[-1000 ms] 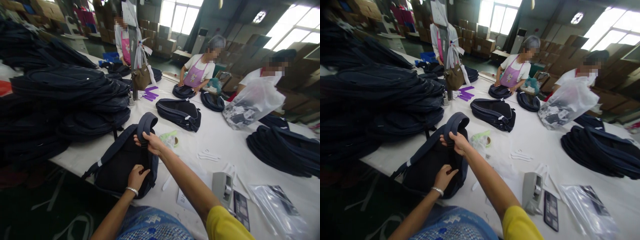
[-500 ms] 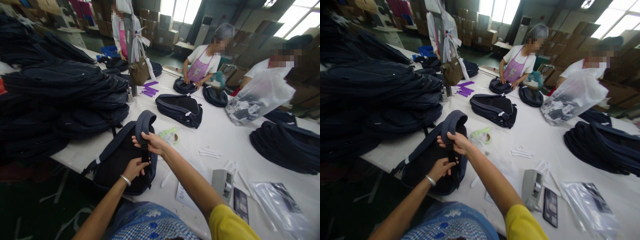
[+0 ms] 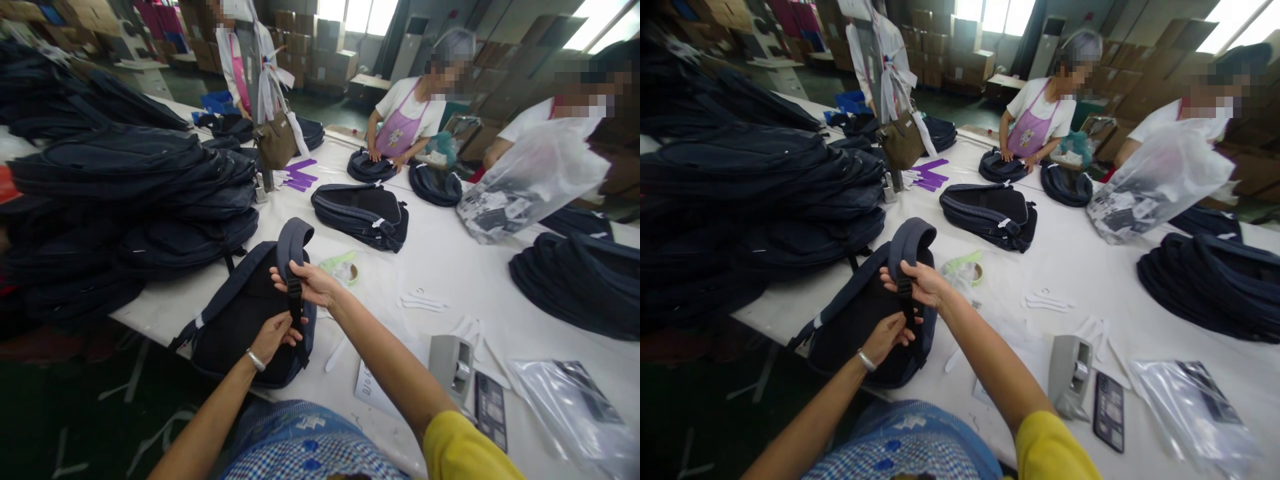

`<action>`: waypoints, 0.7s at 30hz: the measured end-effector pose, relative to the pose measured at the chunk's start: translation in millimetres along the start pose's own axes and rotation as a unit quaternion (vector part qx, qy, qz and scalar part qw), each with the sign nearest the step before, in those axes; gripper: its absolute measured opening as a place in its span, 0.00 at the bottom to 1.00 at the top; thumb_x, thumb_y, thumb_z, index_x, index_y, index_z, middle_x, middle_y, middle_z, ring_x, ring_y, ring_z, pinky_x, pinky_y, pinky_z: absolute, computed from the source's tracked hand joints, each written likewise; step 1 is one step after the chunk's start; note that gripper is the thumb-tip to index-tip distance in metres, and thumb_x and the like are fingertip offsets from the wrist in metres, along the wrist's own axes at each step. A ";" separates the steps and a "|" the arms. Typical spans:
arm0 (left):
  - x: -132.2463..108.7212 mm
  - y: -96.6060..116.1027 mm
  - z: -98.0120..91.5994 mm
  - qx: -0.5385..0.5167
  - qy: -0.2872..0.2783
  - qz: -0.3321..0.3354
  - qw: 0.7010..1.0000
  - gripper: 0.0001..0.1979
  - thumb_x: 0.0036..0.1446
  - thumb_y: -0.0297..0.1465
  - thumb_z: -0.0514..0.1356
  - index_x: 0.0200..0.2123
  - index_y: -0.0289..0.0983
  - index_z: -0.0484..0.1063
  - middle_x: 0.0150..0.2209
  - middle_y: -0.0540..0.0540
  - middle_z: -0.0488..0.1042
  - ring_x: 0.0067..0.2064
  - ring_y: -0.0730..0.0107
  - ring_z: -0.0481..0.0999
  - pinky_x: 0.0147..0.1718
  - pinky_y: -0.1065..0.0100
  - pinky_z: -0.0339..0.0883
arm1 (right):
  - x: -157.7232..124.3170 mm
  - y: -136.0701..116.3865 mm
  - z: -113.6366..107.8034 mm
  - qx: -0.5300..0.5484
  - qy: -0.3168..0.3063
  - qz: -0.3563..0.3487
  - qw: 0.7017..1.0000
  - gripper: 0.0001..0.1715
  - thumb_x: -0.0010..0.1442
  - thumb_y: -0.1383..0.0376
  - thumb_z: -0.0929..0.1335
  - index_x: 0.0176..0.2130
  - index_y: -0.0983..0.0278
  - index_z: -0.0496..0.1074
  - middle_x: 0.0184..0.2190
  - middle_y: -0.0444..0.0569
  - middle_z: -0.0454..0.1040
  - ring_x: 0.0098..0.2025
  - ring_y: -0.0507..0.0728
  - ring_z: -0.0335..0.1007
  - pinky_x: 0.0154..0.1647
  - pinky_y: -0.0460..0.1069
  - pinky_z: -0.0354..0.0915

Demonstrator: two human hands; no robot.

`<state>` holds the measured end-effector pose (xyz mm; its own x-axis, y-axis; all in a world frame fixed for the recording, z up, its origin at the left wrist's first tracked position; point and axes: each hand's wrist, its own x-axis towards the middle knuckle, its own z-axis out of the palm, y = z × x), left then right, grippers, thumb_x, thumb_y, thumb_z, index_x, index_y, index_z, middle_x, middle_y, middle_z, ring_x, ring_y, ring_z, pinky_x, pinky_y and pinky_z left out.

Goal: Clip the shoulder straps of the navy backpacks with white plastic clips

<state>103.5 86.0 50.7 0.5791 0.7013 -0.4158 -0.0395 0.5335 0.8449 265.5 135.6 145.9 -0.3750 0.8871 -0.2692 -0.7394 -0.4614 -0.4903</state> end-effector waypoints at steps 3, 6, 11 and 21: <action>0.3 -1.8 3.6 0.049 0.003 0.001 0.999 0.24 0.53 0.42 0.60 0.48 0.31 0.69 0.44 0.35 0.76 0.27 0.72 0.77 0.21 0.73 0.68 | 0.2 -0.3 1.6 -0.007 0.003 -0.007 1.000 0.10 0.65 0.69 0.60 0.42 0.71 0.67 0.40 0.56 0.77 0.40 0.55 0.76 0.44 0.52 0.73; -0.8 -1.5 6.9 0.101 0.023 0.023 0.994 0.22 0.53 0.41 0.60 0.47 0.33 0.70 0.44 0.37 0.75 0.30 0.70 0.77 0.22 0.72 0.68 | -0.3 0.3 3.1 -0.011 0.011 -0.025 1.000 0.10 0.65 0.69 0.60 0.42 0.71 0.68 0.39 0.56 0.77 0.39 0.54 0.76 0.43 0.51 0.73; -5.4 -1.9 13.5 0.134 0.042 0.041 0.989 0.16 0.52 0.38 0.60 0.41 0.34 0.70 0.34 0.45 0.75 0.27 0.75 0.72 0.22 0.75 0.63 | -6.8 3.4 5.2 -0.010 0.008 -0.034 0.999 0.10 0.65 0.69 0.59 0.41 0.71 0.68 0.39 0.55 0.77 0.40 0.54 0.76 0.44 0.51 0.73; -7.5 -4.7 12.3 0.160 0.022 0.013 0.987 0.21 0.53 0.44 0.58 0.41 0.32 0.73 0.17 0.53 0.66 0.15 0.81 0.57 0.15 0.76 0.48 | -18.2 3.0 2.9 -0.020 0.017 -0.021 0.999 0.09 0.64 0.67 0.62 0.42 0.70 0.67 0.38 0.55 0.77 0.39 0.53 0.76 0.43 0.50 0.73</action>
<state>109.4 72.4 54.0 0.5449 0.7361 -0.4016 0.2101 0.3438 0.9152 268.5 118.2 151.7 -0.3241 0.9053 -0.2744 -0.7312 -0.4238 -0.5346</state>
